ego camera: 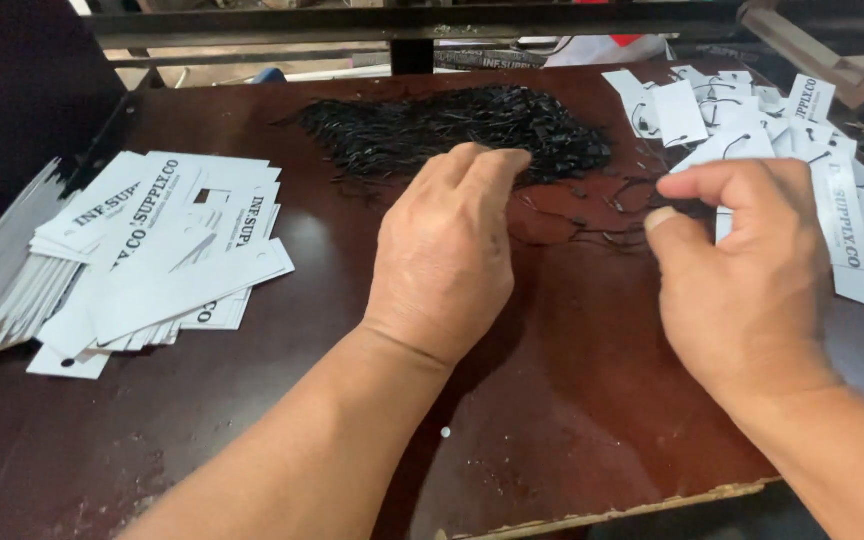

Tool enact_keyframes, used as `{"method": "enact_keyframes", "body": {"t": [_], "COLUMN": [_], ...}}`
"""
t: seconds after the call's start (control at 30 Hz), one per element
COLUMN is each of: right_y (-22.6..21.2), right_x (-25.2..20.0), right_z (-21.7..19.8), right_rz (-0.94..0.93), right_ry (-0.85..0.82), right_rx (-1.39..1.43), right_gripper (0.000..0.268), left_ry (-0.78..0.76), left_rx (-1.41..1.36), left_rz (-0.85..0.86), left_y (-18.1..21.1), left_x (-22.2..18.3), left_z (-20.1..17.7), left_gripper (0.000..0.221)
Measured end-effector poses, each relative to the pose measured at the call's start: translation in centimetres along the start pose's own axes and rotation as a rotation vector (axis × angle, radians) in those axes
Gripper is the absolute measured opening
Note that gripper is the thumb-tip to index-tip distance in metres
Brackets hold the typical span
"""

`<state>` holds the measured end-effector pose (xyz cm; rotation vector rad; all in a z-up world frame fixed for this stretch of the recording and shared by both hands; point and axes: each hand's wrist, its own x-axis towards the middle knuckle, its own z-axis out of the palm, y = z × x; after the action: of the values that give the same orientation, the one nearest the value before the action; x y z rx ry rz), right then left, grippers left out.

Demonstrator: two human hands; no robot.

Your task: Manually attaching black string fasteners to paper product labels by threading them through pre-punched holes and locking the fasteners.

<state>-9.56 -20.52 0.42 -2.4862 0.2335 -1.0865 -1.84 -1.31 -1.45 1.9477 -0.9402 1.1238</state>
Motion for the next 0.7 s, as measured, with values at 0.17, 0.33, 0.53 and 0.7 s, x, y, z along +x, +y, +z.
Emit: {"method": "enact_keyframes", "body": {"t": [0.17,0.33,0.53,0.7], "right_y": [-4.8,-5.9,-5.6,-5.6], "right_x": [-0.6,-0.4,-0.2,-0.2], "right_z": [-0.6,0.8,1.2,0.8], "right_rz": [-0.265,0.222,0.309,0.187], "right_ry": [-0.167,-0.344,-0.332,-0.327], "right_rx": [0.35,0.976,0.88,0.479], "right_gripper": [0.039,0.04,0.012,0.02], "left_ry": [-0.128,-0.207,-0.294,-0.29], "left_rx": [-0.031,-0.062,-0.079,-0.044], "left_rz": [0.008,0.045,0.008,-0.012], "left_y": [2.2,2.6,2.8,2.3], "left_x": [-0.2,-0.8,-0.6,-0.6], "left_z": [-0.9,-0.7,-0.7,-0.4], "left_gripper": [0.044,0.06,0.062,0.064]}}
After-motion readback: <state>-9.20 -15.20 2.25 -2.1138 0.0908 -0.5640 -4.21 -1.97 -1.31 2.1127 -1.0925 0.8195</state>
